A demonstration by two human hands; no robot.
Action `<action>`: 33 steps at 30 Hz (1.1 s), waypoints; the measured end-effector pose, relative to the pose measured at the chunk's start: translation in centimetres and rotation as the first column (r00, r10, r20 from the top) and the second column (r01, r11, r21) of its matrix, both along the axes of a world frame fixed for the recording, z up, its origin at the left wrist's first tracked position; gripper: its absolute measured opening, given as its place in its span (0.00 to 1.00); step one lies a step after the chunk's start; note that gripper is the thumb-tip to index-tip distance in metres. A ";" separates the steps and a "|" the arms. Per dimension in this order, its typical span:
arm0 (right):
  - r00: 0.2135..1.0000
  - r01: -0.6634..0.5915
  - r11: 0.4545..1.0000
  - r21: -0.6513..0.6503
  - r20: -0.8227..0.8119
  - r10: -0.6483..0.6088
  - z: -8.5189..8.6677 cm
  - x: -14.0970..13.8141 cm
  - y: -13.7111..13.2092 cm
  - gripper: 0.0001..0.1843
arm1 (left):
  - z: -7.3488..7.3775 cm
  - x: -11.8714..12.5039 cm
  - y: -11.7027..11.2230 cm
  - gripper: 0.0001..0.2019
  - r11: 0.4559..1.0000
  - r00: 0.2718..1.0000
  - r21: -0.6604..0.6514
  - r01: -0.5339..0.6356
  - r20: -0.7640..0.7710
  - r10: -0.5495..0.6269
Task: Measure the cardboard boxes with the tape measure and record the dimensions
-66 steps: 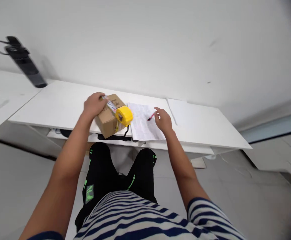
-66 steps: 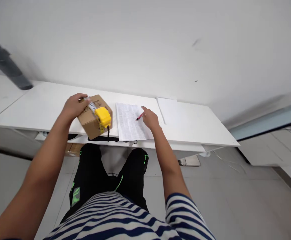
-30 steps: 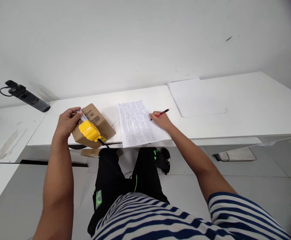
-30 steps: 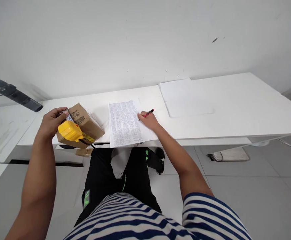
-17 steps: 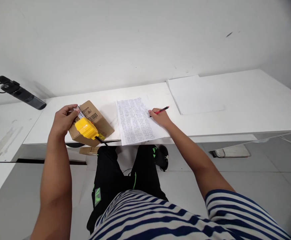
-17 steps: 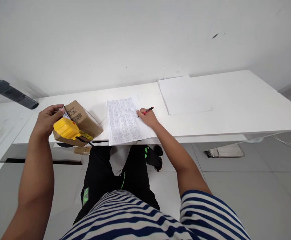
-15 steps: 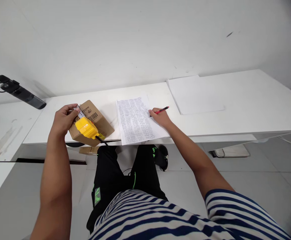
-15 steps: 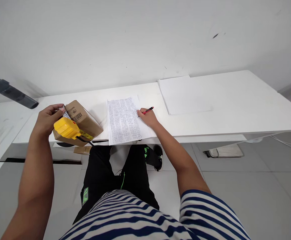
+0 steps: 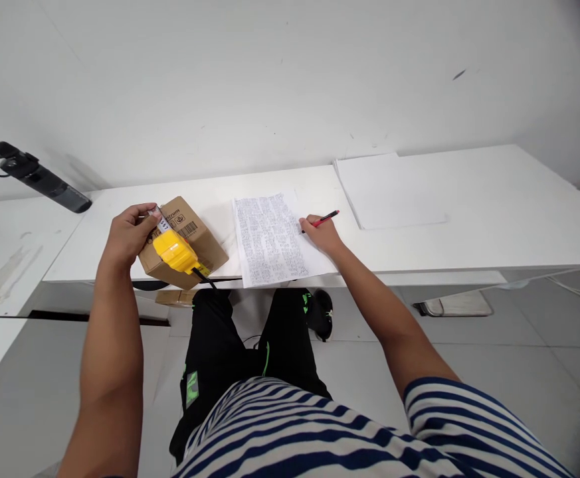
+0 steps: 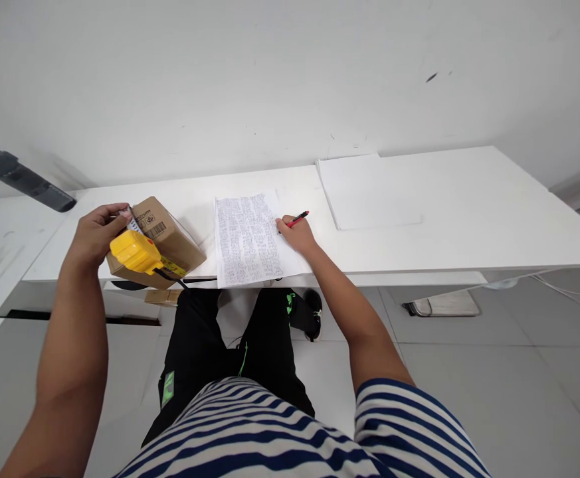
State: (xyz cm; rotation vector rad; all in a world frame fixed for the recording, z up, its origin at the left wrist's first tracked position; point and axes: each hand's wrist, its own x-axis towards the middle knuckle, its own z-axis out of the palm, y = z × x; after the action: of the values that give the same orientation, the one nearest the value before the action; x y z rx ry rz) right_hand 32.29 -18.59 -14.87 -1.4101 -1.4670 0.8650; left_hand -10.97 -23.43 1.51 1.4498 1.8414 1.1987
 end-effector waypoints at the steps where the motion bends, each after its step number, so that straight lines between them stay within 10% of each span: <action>1: 1.000 0.010 1.000 0.001 -0.002 -0.010 0.0 0.0 0.0 0.25 | 0.0 0.0 0.0 0.22 1.000 1.000 0.005 0.003 0.004 -0.003; 25: 0.992 0.107 0.994 0.014 0.061 -0.107 0.0 0.2 -0.2 0.24 | 0.2 0.6 -0.1 0.21 1.000 0.998 0.007 -0.031 -0.049 0.031; 33: 0.799 0.130 0.963 0.236 0.550 -0.243 -1.3 0.1 -0.5 0.15 | -1.3 0.2 -0.6 0.22 1.000 0.996 0.017 0.025 -0.089 -0.023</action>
State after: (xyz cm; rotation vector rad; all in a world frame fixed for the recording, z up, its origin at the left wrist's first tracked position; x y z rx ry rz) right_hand 32.42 -19.14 -16.18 -1.7239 -1.7535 0.1530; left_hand -10.80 -24.03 0.22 1.5538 1.8708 1.1588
